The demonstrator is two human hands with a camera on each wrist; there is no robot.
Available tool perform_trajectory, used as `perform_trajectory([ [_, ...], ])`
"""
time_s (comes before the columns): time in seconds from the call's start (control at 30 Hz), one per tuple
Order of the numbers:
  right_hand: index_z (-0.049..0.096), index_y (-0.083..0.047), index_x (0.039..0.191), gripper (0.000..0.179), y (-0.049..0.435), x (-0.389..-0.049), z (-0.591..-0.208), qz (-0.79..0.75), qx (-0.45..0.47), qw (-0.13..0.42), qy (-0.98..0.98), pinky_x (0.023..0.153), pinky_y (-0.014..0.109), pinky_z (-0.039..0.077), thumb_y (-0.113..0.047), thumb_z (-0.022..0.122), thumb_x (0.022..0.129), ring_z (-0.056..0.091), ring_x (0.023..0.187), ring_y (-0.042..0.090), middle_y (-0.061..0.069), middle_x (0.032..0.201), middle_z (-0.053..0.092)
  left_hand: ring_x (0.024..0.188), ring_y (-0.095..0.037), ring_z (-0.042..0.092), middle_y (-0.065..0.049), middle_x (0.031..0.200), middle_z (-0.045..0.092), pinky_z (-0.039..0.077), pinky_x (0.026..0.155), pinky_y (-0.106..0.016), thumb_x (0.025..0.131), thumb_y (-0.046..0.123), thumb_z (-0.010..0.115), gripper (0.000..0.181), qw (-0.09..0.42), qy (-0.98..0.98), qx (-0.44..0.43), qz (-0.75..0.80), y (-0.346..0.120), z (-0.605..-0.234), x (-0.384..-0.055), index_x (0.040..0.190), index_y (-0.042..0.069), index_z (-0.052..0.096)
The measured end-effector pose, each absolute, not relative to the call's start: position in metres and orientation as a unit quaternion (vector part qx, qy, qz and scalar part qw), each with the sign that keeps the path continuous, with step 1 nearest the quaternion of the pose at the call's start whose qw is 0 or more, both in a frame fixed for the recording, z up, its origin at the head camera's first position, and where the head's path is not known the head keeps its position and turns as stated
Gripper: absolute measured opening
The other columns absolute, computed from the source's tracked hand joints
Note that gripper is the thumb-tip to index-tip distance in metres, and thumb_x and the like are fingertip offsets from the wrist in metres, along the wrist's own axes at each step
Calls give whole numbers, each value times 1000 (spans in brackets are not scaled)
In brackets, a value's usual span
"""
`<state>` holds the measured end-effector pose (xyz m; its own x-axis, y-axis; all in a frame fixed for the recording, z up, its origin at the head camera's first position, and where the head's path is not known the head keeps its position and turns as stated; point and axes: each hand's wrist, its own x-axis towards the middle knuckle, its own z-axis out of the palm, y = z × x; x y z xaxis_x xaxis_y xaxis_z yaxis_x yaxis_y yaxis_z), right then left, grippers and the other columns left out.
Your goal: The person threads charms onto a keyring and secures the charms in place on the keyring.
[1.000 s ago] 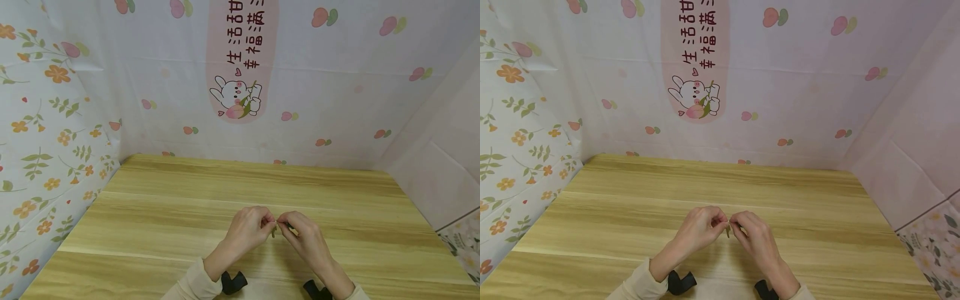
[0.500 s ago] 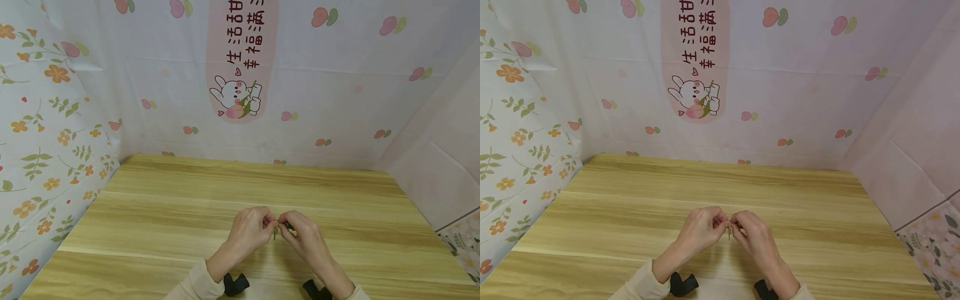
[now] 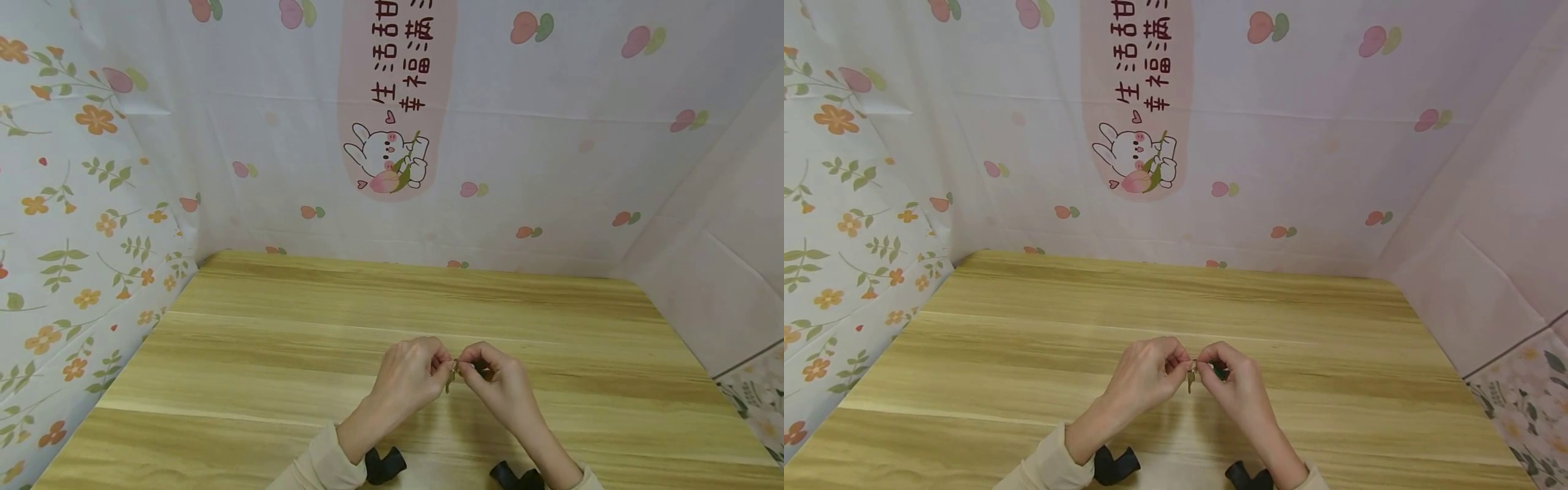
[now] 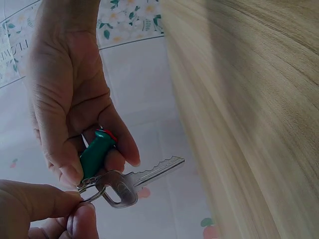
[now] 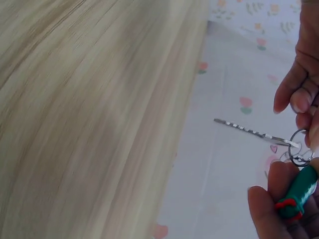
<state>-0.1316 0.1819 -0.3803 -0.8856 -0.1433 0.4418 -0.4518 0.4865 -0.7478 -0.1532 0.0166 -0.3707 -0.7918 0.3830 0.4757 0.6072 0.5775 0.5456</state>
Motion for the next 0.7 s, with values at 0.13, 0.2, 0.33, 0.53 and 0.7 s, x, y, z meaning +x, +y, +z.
perform_trajectory([
  [0.13,63,-8,81,15,182,-130,-380,481,162,156,-848,51,21,48,7,64,84,55,64,3,-1,74,65,50,5,47,5,63,63,32,46,-5,77,4,69,12,167,-875,-288,-350,17,-371,-152,69,11,65],
  [0.2,62,-11,80,20,182,-131,-381,447,183,182,-856,51,19,46,8,65,81,54,64,2,-3,74,64,49,5,46,5,62,62,31,46,-5,77,4,69,12,172,-876,-290,-344,17,-371,-151,69,11,65],
  [0.33,60,-13,78,27,180,-131,-381,353,238,265,-865,52,13,44,13,68,74,52,64,-1,-6,74,63,46,5,41,5,60,59,28,43,-5,76,3,70,13,188,-877,-293,-331,18,-370,-150,67,12,64],
  [0.53,59,-9,74,28,175,-131,-380,272,249,318,-873,54,12,47,15,70,67,59,64,2,-2,72,62,44,4,30,7,55,53,20,40,-6,73,5,72,17,232,-882,-293,-287,21,-372,-149,64,13,60],
  [0.7,60,-9,74,25,171,-130,-378,251,232,305,-889,52,17,48,12,72,69,60,63,6,-1,72,62,43,3,29,6,57,55,20,39,-6,73,5,72,17,223,-888,-289,-282,23,-373,-150,64,12,61],
])
